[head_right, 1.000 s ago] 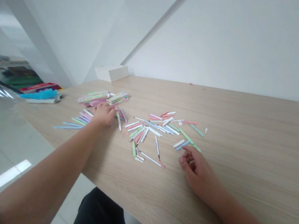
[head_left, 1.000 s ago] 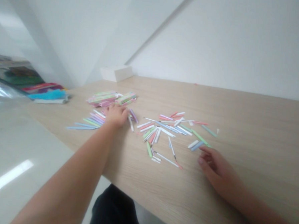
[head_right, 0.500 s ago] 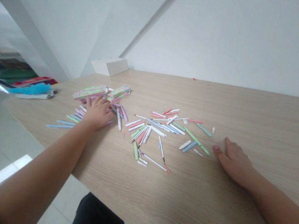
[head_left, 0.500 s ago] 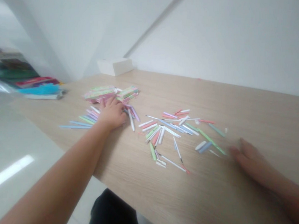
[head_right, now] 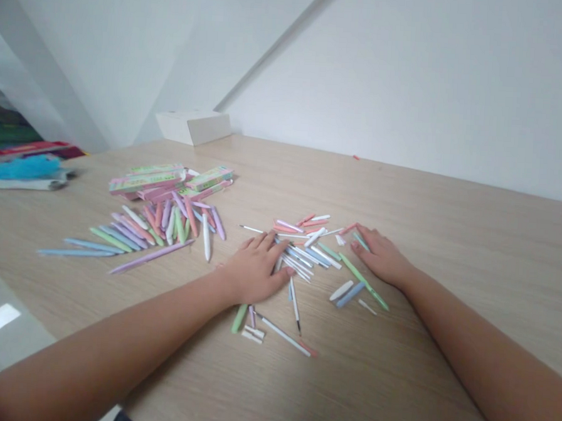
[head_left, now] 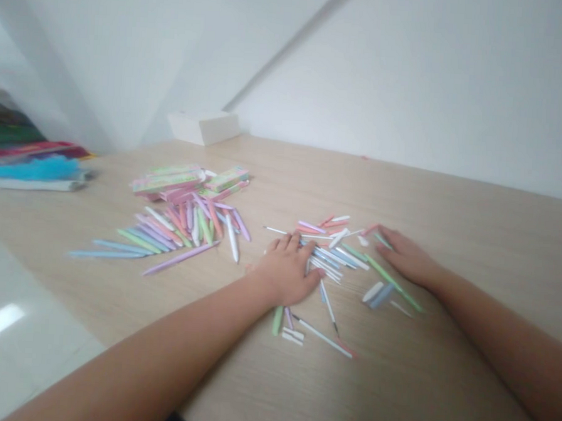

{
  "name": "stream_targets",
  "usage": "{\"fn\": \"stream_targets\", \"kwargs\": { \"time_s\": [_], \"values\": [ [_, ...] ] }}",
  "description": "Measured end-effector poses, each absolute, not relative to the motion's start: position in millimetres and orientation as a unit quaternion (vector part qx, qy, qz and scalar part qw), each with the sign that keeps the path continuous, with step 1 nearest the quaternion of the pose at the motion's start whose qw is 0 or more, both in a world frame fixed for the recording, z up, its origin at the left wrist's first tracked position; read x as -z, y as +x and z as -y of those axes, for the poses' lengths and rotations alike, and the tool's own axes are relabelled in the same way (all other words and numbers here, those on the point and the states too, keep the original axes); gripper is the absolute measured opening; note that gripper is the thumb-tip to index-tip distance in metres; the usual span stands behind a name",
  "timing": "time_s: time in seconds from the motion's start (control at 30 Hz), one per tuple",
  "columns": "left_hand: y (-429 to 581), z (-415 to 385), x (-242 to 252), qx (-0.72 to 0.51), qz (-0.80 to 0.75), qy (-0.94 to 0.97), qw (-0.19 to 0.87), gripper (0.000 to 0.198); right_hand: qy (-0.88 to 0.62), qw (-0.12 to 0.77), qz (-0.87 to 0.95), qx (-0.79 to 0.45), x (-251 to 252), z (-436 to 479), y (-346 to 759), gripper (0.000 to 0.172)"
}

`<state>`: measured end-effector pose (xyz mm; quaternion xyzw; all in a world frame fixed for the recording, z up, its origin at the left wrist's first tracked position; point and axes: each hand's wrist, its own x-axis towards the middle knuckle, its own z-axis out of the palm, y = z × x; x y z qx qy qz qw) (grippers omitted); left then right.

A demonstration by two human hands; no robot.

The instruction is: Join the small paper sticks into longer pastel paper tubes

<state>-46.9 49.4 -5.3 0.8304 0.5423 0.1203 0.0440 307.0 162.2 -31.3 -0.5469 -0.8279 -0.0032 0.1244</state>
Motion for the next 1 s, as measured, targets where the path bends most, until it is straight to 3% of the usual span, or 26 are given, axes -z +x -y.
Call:
{"fn": "stream_targets", "kwargs": {
  "time_s": [0.43,0.53,0.67,0.83,1.0],
  "values": [
    [-2.4,-54.8,7.6,-0.186,-0.420,0.886,0.055,0.057,-0.342,0.128,0.916,-0.164,11.3,-141.6,276.3,0.057],
    [-8.2,-56.2,3.4,-0.200,-0.399,0.893,0.059,0.049,-0.341,0.176,0.902,-0.200,7.7,-141.8,258.4,0.056],
    [-17.0,-58.8,-2.6,-0.211,-0.403,0.889,0.052,0.042,-0.373,0.263,0.877,-0.150,3.7,-164.8,225.6,0.050],
    [-32.5,-69.6,0.4,-0.209,-0.492,0.844,0.032,0.048,-0.401,0.155,0.896,-0.115,1.6,-209.8,186.1,0.055],
    [-47.9,-85.0,11.1,-0.166,-0.605,0.778,0.030,0.052,-0.369,0.114,0.913,-0.132,0.9,-217.8,174.5,0.046]
  ]
}}
